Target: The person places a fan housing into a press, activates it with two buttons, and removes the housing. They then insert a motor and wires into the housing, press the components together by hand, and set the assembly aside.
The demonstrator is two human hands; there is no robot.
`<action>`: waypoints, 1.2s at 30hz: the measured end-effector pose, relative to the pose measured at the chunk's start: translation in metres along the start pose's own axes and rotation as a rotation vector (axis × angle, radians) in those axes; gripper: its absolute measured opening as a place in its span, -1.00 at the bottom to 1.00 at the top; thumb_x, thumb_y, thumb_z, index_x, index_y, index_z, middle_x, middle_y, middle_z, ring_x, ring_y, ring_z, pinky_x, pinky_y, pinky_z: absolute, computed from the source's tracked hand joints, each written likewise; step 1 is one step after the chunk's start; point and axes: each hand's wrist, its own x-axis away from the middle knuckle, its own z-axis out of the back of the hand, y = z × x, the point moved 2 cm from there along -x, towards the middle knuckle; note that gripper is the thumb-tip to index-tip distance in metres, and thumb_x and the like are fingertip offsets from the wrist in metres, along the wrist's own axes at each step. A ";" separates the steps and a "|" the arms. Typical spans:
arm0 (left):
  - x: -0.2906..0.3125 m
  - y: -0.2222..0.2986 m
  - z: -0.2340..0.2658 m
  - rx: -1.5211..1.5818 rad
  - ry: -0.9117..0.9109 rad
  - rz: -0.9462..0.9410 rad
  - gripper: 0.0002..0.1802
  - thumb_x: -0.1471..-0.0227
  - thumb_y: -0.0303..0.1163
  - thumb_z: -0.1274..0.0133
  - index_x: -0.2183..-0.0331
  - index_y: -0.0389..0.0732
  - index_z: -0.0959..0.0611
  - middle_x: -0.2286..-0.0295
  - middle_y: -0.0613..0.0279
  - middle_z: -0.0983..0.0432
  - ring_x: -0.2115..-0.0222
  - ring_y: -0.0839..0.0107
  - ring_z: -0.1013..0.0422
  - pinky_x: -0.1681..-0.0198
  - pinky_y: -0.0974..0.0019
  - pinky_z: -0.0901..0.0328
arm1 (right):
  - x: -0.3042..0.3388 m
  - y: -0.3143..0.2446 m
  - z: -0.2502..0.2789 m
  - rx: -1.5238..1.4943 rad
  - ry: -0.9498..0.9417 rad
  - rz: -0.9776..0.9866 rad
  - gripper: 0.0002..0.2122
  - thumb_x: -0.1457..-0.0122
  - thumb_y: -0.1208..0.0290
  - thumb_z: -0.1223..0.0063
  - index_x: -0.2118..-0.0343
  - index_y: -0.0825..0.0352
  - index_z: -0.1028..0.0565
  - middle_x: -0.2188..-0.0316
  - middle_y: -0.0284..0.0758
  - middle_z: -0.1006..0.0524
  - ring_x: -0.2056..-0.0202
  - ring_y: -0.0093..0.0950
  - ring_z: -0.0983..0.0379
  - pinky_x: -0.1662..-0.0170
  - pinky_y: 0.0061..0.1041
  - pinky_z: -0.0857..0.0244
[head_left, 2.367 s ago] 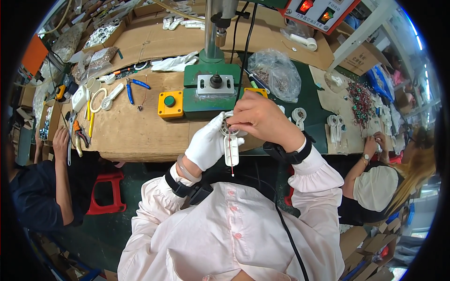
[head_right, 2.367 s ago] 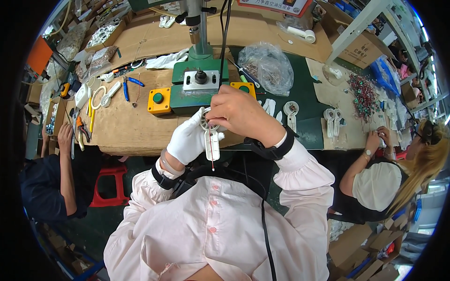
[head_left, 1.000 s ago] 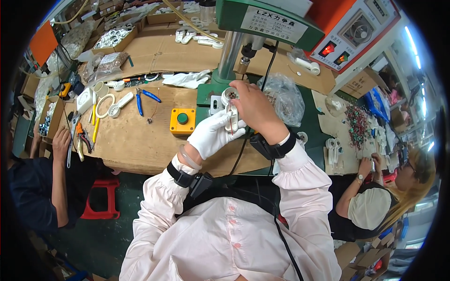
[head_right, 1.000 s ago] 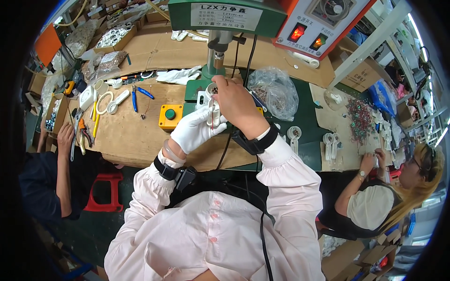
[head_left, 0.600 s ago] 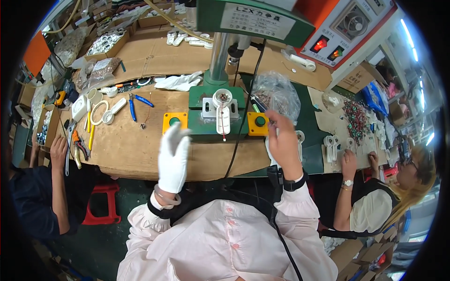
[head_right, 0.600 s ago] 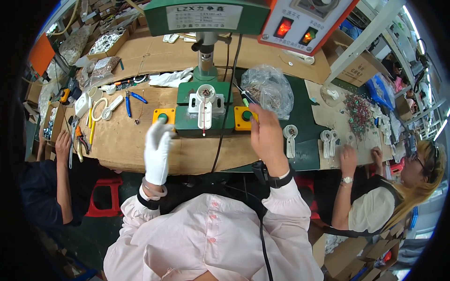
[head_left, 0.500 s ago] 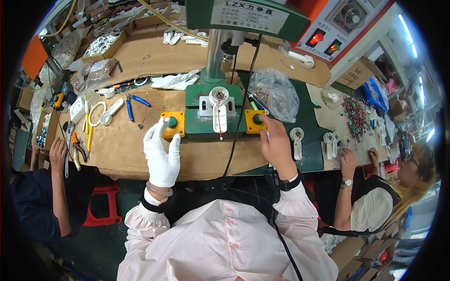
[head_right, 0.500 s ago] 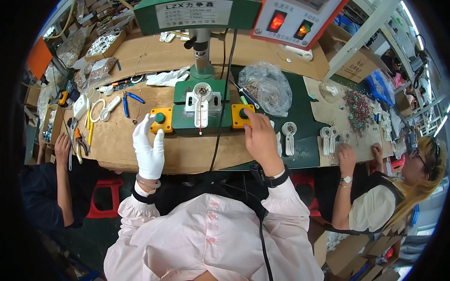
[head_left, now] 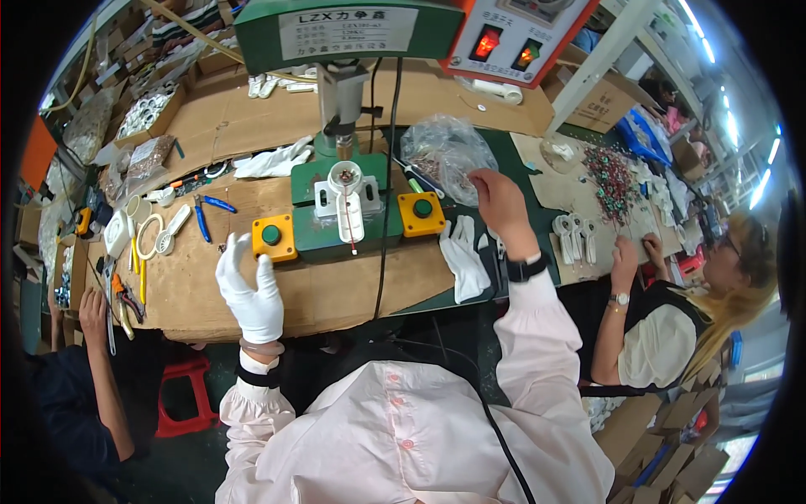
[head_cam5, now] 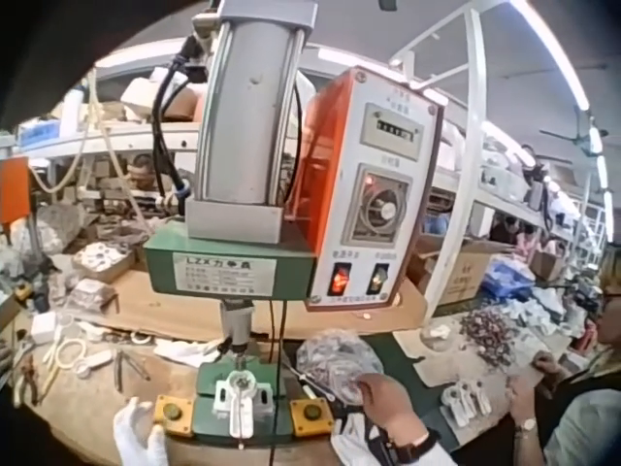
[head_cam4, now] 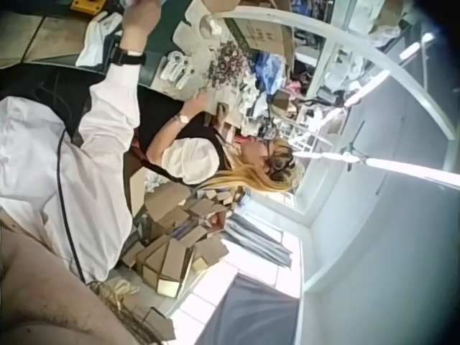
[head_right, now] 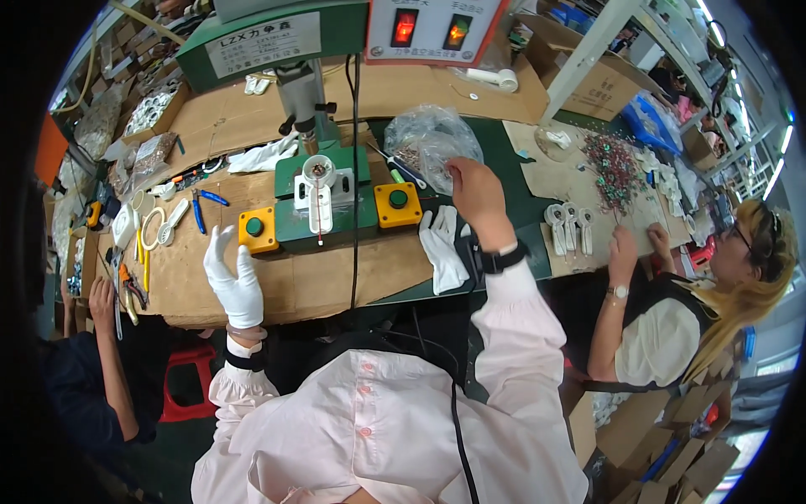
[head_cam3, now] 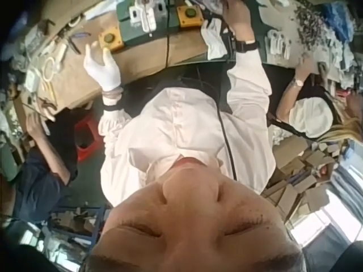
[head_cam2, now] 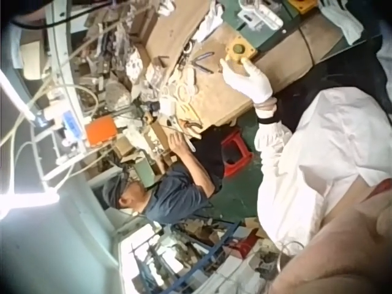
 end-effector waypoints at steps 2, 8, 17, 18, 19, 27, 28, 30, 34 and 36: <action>0.016 -0.013 -0.003 0.067 0.028 0.072 -0.54 -0.13 -0.43 -0.10 -0.07 -0.25 -0.44 0.06 0.04 -0.46 -0.02 0.18 -0.33 -0.16 0.14 -0.14 | -0.008 0.014 -0.011 0.112 -0.132 -0.010 -0.85 -0.12 0.48 -0.01 0.30 0.29 -0.60 0.33 -0.16 -0.59 0.27 -0.11 -0.52 0.20 -0.20 -0.39; 0.025 -0.029 -0.013 0.219 0.087 0.255 -0.52 -0.18 -0.52 -0.01 -0.13 -0.26 -0.36 0.00 0.07 -0.41 -0.05 0.23 -0.33 -0.17 0.19 -0.14 | -0.031 0.059 -0.062 0.381 -0.364 -0.130 -0.87 -0.05 0.44 -0.05 0.40 0.28 -0.63 0.41 -0.16 -0.60 0.29 -0.11 -0.54 0.23 -0.20 -0.43; 0.027 -0.031 -0.013 0.220 0.029 0.321 -0.51 -0.18 -0.52 -0.02 -0.14 -0.27 -0.36 0.03 0.07 -0.42 -0.01 0.26 -0.36 -0.14 0.23 -0.18 | -0.036 0.042 -0.065 0.584 -0.292 -0.078 -0.89 -0.01 0.49 -0.03 0.49 0.33 -0.60 0.45 -0.11 -0.60 0.35 -0.12 -0.56 0.26 -0.20 -0.46; 0.026 -0.030 -0.013 0.198 0.018 0.304 -0.51 -0.18 -0.52 -0.02 -0.14 -0.27 -0.36 0.04 0.07 -0.42 -0.01 0.26 -0.36 -0.14 0.23 -0.19 | -0.034 0.046 -0.061 0.546 -0.269 -0.094 -0.88 -0.01 0.50 -0.02 0.48 0.34 -0.60 0.44 -0.10 -0.60 0.36 -0.12 -0.57 0.28 -0.20 -0.46; 0.025 -0.029 -0.014 0.177 0.006 0.286 -0.51 -0.18 -0.52 -0.01 -0.14 -0.26 -0.36 0.04 0.07 -0.43 0.00 0.26 -0.37 -0.13 0.23 -0.19 | -0.031 0.048 -0.058 0.509 -0.246 -0.112 -0.88 0.00 0.51 -0.01 0.48 0.35 -0.60 0.43 -0.10 -0.60 0.37 -0.11 -0.57 0.30 -0.20 -0.46; 0.029 -0.040 -0.013 0.238 0.011 0.354 -0.51 -0.19 -0.52 0.00 -0.14 -0.26 -0.36 0.05 0.07 -0.43 0.01 0.28 -0.38 -0.12 0.24 -0.21 | -0.019 -0.067 0.008 -0.495 -0.130 -0.289 -0.90 -0.15 0.54 -0.08 0.36 0.46 -0.56 0.48 -0.29 -0.61 0.47 -0.52 -0.57 0.41 -0.59 -0.40; 0.029 -0.040 -0.012 0.235 -0.003 0.359 -0.51 -0.19 -0.52 0.00 -0.14 -0.26 -0.36 0.05 0.07 -0.43 0.00 0.28 -0.38 -0.13 0.24 -0.21 | -0.016 -0.079 0.009 -0.636 -0.119 -0.323 -0.91 -0.17 0.54 -0.08 0.33 0.46 -0.55 0.48 -0.33 -0.61 0.47 -0.58 -0.56 0.40 -0.64 -0.39; 0.028 -0.038 -0.012 0.239 -0.012 0.370 -0.52 -0.20 -0.52 0.02 -0.15 -0.28 -0.34 0.03 0.07 -0.43 0.00 0.29 -0.37 -0.13 0.26 -0.21 | -0.012 -0.092 0.004 -0.779 -0.108 -0.353 -0.91 -0.19 0.55 -0.09 0.31 0.47 -0.55 0.47 -0.37 -0.60 0.47 -0.64 -0.54 0.40 -0.69 -0.37; 0.027 -0.035 -0.012 0.258 -0.026 0.397 -0.53 -0.24 -0.50 0.07 -0.16 -0.30 -0.32 0.00 0.05 -0.41 -0.02 0.32 -0.36 -0.15 0.28 -0.21 | -0.011 -0.115 -0.007 -0.975 -0.062 -0.166 -0.91 -0.19 0.59 -0.09 0.27 0.47 -0.54 0.41 -0.37 -0.60 0.47 -0.67 -0.51 0.38 -0.69 -0.38; 0.028 -0.037 -0.013 0.274 -0.033 0.405 -0.53 -0.24 -0.50 0.07 -0.17 -0.28 -0.32 -0.01 0.06 -0.41 -0.02 0.32 -0.36 -0.15 0.28 -0.21 | -0.013 -0.130 -0.008 -0.945 -0.095 -0.195 -0.93 -0.19 0.61 -0.10 0.29 0.47 -0.54 0.40 -0.37 -0.60 0.47 -0.68 -0.49 0.36 -0.69 -0.39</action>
